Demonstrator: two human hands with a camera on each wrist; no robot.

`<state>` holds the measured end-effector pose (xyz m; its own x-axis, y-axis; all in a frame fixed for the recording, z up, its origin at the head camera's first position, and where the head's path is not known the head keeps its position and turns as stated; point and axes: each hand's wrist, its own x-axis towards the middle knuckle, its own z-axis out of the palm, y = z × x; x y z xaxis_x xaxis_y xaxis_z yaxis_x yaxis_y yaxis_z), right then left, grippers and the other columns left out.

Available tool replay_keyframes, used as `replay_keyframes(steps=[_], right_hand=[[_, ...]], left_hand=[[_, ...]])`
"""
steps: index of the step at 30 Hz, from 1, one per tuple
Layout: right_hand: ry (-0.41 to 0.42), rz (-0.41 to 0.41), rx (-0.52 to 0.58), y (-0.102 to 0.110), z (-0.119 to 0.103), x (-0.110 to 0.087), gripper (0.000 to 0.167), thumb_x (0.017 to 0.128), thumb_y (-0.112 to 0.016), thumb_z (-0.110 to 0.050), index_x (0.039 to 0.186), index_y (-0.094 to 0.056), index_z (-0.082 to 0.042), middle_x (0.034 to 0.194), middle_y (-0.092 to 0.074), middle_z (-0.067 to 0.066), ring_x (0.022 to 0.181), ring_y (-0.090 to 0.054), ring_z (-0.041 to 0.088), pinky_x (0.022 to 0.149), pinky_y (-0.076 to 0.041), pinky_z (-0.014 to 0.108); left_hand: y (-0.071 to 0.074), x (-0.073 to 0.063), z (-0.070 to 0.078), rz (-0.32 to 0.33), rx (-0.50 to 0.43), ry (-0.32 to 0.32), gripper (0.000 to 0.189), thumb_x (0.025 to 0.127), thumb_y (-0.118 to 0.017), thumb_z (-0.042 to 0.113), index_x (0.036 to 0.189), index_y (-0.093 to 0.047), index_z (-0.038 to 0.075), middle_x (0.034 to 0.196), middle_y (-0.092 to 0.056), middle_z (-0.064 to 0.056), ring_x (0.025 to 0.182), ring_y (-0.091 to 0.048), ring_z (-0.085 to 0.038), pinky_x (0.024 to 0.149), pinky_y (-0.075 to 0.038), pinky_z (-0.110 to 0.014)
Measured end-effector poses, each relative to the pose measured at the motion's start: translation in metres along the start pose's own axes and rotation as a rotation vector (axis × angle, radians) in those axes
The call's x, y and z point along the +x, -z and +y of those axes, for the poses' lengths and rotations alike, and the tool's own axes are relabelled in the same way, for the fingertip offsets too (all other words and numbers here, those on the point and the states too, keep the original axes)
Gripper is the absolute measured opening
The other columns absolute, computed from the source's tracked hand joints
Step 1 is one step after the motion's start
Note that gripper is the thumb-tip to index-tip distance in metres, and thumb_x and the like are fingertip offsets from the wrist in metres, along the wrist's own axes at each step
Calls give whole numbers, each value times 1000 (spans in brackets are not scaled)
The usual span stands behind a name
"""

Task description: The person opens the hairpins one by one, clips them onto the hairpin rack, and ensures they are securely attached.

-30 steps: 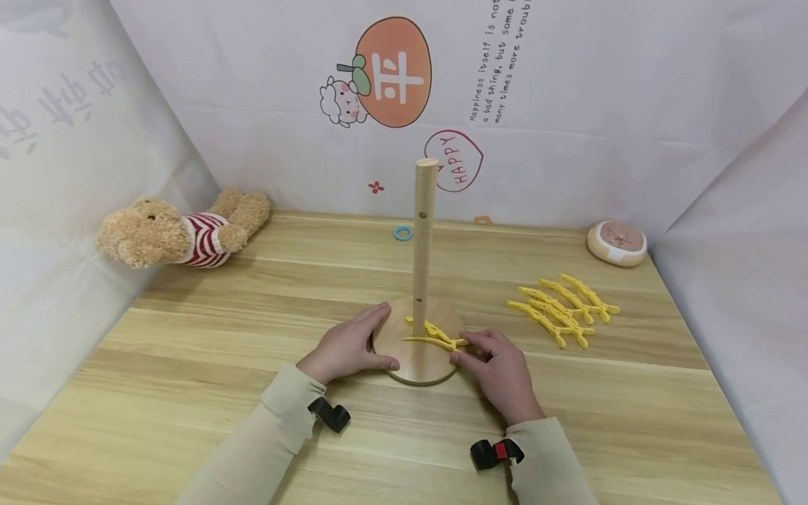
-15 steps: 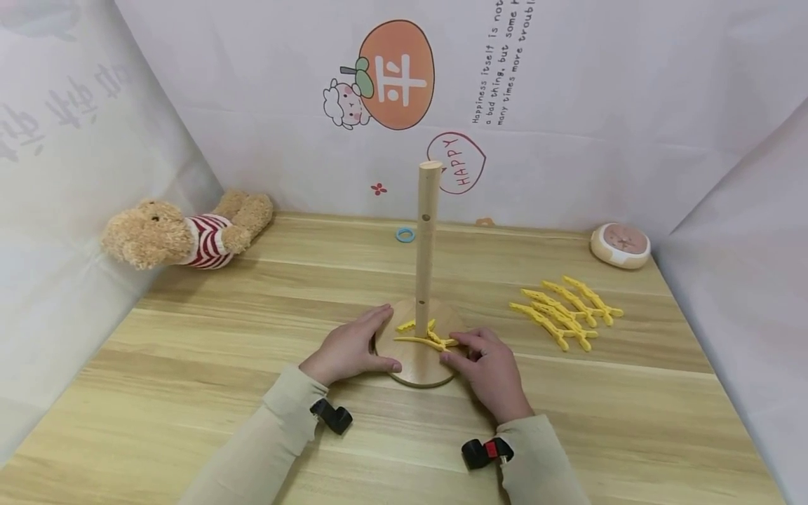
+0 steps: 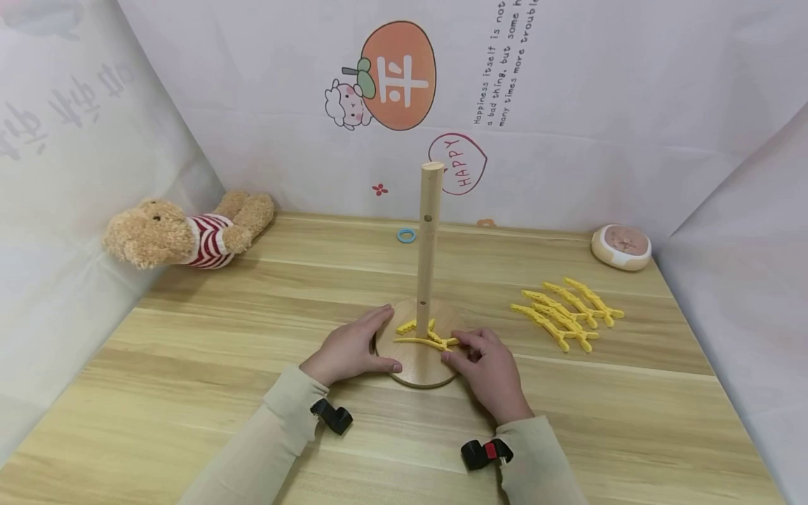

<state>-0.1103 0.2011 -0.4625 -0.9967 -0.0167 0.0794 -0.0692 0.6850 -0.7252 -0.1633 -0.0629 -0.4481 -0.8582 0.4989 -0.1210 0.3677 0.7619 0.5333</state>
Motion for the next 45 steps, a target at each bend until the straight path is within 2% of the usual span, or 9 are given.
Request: replay_keyframes(steps=[7,11,14,19,30,38,41,45], right_hand=[[-32,28,79,6,4,-2,50,90,-74,-44,129,-68,-12,114,-66,3,86,-55,18,72,-47,27],[-42,77,91,11,9,-3,45,92,-73,-43,125,-70,-13,115,-67,3,85,-58,17,69,-49,26],[-55,115,94,14,12,-3,41,92,-73,-41,121,-71,-13,110,-68,4,82,-58,17,66,-49,26],[-65,172,79,20,13,-4,37,93,-73,-39,118,-72,-12,102,-68,4,80,-58,15,63,-49,24],[-92,272,35,40,30,-9,34,95,-72,-34,117,-72,-8,113,-65,6,82,-55,9,66,-45,17],[-145,392,8,54,45,-9,31,93,-74,-28,116,-74,-8,110,-62,8,77,-52,3,65,-42,15],[-168,423,-11,59,48,-8,33,93,-74,-26,120,-73,-7,117,-61,9,80,-52,4,68,-41,14],[-230,384,-22,66,52,-8,45,96,-69,-30,134,-64,-6,137,-56,10,89,-53,10,69,-41,12]], left_hand=[[-2,0,-4,9,-7,-6,106,76,-79,62,158,-32,15,164,-28,-2,148,-32,-25,113,-35,-51],[-2,0,-3,11,-6,-7,106,76,-79,62,158,-32,15,164,-28,-1,148,-31,-24,114,-35,-51],[-2,0,-3,12,-5,-8,106,76,-79,62,158,-32,15,164,-28,-1,148,-31,-24,114,-35,-51],[-1,0,-4,16,-3,-12,106,76,-79,63,158,-32,15,164,-28,-1,148,-31,-24,115,-34,-50],[-1,-1,-2,15,-11,-13,105,77,-79,61,158,-33,14,164,-28,-1,148,-31,-23,115,-34,-49],[-3,-1,-2,17,-10,-10,105,76,-79,62,158,-33,15,164,-29,-1,148,-31,-23,115,-34,-49],[-3,-1,-2,22,-12,-13,105,77,-79,61,158,-33,15,164,-29,-1,148,-31,-23,115,-34,-49],[-3,0,-3,27,-14,-11,104,76,-79,61,158,-34,15,164,-29,-1,148,-32,-23,114,-35,-49]])
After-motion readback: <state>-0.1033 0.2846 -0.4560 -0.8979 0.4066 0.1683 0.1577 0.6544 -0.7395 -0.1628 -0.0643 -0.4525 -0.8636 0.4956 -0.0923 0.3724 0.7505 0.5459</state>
